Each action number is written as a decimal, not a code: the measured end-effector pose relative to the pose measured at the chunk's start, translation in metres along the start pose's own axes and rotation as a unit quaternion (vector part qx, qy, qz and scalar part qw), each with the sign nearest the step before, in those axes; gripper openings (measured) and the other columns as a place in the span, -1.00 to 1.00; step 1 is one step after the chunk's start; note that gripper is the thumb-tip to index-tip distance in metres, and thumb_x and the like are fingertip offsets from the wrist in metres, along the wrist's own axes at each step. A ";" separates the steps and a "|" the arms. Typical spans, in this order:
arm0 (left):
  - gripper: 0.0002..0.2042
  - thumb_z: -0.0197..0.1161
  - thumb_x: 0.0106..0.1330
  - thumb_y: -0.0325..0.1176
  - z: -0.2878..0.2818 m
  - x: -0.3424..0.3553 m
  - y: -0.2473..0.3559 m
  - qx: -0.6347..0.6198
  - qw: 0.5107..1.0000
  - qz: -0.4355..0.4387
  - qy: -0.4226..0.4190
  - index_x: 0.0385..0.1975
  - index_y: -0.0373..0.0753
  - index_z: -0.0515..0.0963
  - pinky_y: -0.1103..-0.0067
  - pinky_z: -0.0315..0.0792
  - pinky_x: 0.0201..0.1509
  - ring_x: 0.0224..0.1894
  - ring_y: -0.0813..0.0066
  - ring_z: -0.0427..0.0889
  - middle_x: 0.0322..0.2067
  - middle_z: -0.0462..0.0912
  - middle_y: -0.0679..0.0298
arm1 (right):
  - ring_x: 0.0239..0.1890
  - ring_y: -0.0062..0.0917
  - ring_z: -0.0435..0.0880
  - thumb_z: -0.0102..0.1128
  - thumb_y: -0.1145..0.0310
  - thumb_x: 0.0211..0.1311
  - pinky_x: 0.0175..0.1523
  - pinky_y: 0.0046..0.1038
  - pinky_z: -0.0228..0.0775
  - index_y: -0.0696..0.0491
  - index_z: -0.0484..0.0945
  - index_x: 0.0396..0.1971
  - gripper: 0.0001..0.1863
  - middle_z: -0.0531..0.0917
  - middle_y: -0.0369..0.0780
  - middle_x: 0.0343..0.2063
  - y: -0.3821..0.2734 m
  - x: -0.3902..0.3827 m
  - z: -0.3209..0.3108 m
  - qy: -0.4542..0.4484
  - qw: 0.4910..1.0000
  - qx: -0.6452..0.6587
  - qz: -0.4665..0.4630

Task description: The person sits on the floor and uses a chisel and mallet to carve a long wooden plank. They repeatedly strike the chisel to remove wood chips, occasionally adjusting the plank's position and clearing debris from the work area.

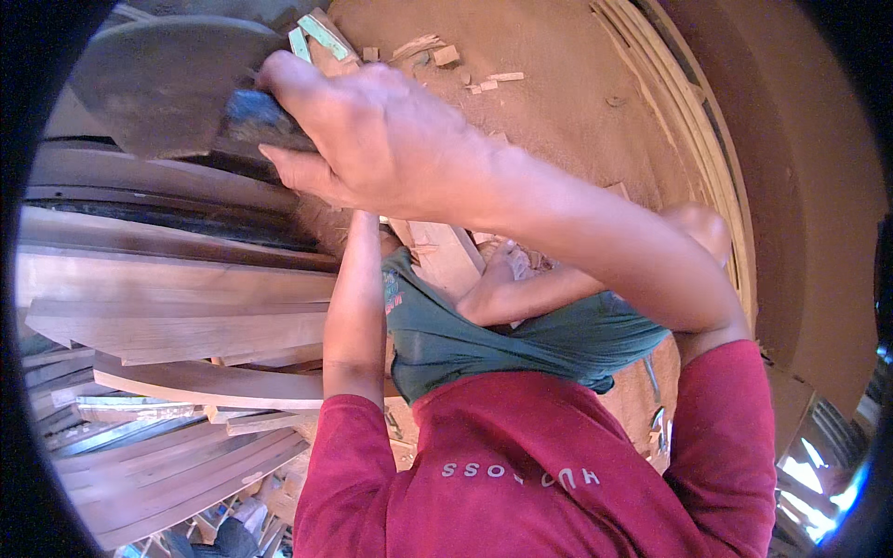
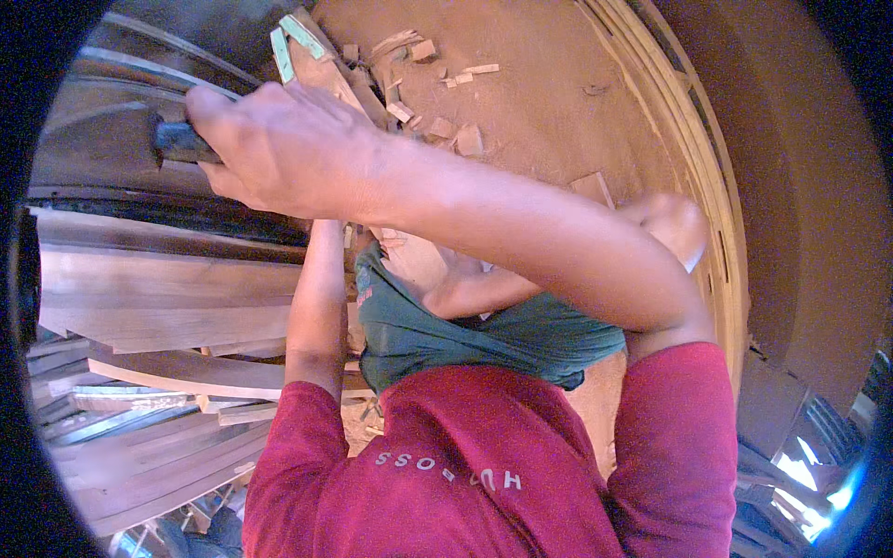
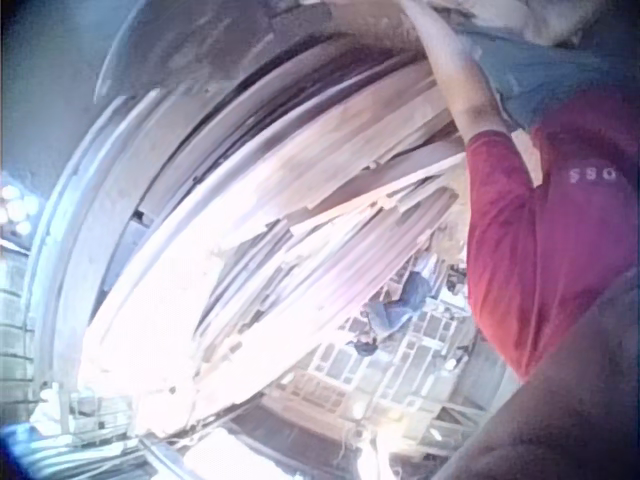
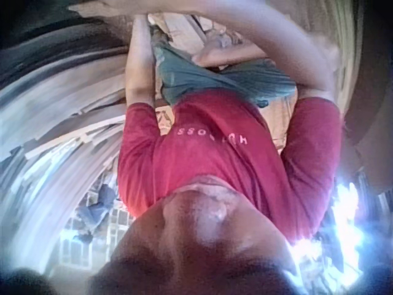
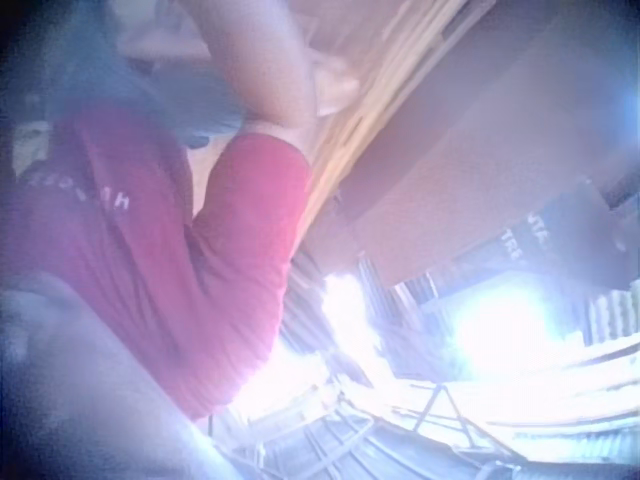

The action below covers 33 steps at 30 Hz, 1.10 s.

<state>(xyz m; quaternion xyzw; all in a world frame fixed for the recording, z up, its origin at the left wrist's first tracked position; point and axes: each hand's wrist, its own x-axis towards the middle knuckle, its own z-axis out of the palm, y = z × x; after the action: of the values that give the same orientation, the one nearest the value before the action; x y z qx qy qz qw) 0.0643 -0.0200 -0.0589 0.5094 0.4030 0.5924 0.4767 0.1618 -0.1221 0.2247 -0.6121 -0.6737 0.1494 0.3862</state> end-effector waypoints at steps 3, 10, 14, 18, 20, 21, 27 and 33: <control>-0.66 0.39 0.01 -0.53 0.008 -0.004 -0.007 0.057 0.997 0.007 -0.045 -0.19 -0.39 0.49 0.46 0.48 -0.04 -0.20 0.42 0.60 -0.24 0.61 0.18 | -0.40 0.04 0.64 0.15 0.23 0.21 -0.26 -0.07 0.52 0.07 0.40 -0.07 -0.65 0.62 0.08 -0.51 0.055 -0.038 0.021 -0.111 0.986 -0.114 0.054; -0.84 0.17 0.17 -0.56 -0.009 0.039 0.032 -0.096 0.991 -0.072 0.062 -0.29 -0.26 0.38 0.60 0.40 -0.55 -0.57 0.55 0.49 -0.51 0.50 0.29 | -0.21 0.04 0.63 0.16 0.23 0.21 -0.13 -0.07 0.47 0.12 0.42 -0.02 -0.60 0.65 0.07 -0.38 0.051 -0.031 -0.001 -0.150 0.970 -0.053 0.186; -0.88 0.09 0.18 -0.56 -0.010 0.065 0.060 -0.189 0.979 -0.067 0.027 -0.33 -0.20 0.39 0.63 0.25 -0.64 -0.65 0.63 0.36 -0.61 0.45 0.31 | -0.26 0.04 0.63 0.18 0.24 0.18 -0.17 -0.07 0.45 0.18 0.45 -0.16 -0.65 0.63 0.12 -0.38 0.048 -0.051 -0.006 -0.059 0.977 -0.021 0.205; -0.89 0.13 0.17 -0.61 0.002 0.052 0.032 -0.155 0.986 -0.060 0.028 -0.36 -0.26 0.40 0.64 0.31 -0.64 -0.67 0.56 0.42 -0.58 0.51 0.26 | -0.25 0.04 0.62 0.22 0.25 0.16 -0.18 -0.10 0.45 0.16 0.46 -0.11 -0.63 0.64 0.09 -0.35 0.039 -0.046 -0.004 -0.061 0.971 0.012 0.230; -0.89 0.13 0.17 -0.61 -0.001 0.046 0.025 -0.125 0.989 -0.050 -0.057 -0.37 -0.27 0.40 0.65 0.30 -0.65 -0.70 0.57 0.41 -0.60 0.50 0.26 | -0.25 0.03 0.62 0.23 0.26 0.16 -0.19 -0.12 0.44 0.15 0.47 -0.09 -0.62 0.64 0.08 -0.34 0.041 -0.046 0.000 -0.055 0.971 0.015 0.232; -0.91 0.17 0.14 -0.60 0.002 0.043 0.027 -0.131 0.988 -0.065 -0.045 -0.43 -0.28 0.41 0.64 0.34 -0.61 -0.67 0.58 0.44 -0.60 0.52 0.28 | -0.25 0.03 0.62 0.23 0.26 0.16 -0.20 -0.13 0.44 0.15 0.47 -0.10 -0.63 0.64 0.08 -0.36 0.041 -0.046 0.001 -0.059 0.973 0.012 0.224; -0.88 0.28 0.06 -0.55 0.017 0.032 0.037 -0.114 0.993 0.009 0.033 -0.47 -0.32 0.45 0.55 0.46 -0.39 -0.50 0.54 0.55 -0.51 0.58 0.29 | -0.29 0.02 0.62 0.21 0.27 0.17 -0.26 -0.14 0.44 0.17 0.46 -0.18 -0.67 0.60 0.08 -0.48 0.021 -0.020 -0.007 -0.096 0.976 -0.020 0.196; -0.36 0.38 0.07 -0.46 0.026 0.014 -0.022 -0.009 0.993 0.069 0.093 0.11 -0.31 0.15 0.41 0.41 0.11 0.02 0.43 0.48 0.06 0.39 0.07 | -0.47 -0.11 0.67 0.24 0.20 0.20 -0.40 -0.21 0.47 0.18 0.42 -0.08 -0.58 0.62 0.05 -0.52 0.000 0.026 0.011 -0.006 0.999 -0.045 -0.013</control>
<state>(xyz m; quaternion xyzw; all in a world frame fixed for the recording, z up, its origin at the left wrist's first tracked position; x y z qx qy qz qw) 0.0928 -0.0020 -0.0729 0.4739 0.4044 0.6723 0.3999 0.1553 -0.0948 0.2267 -0.6195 -0.6898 0.1172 0.3559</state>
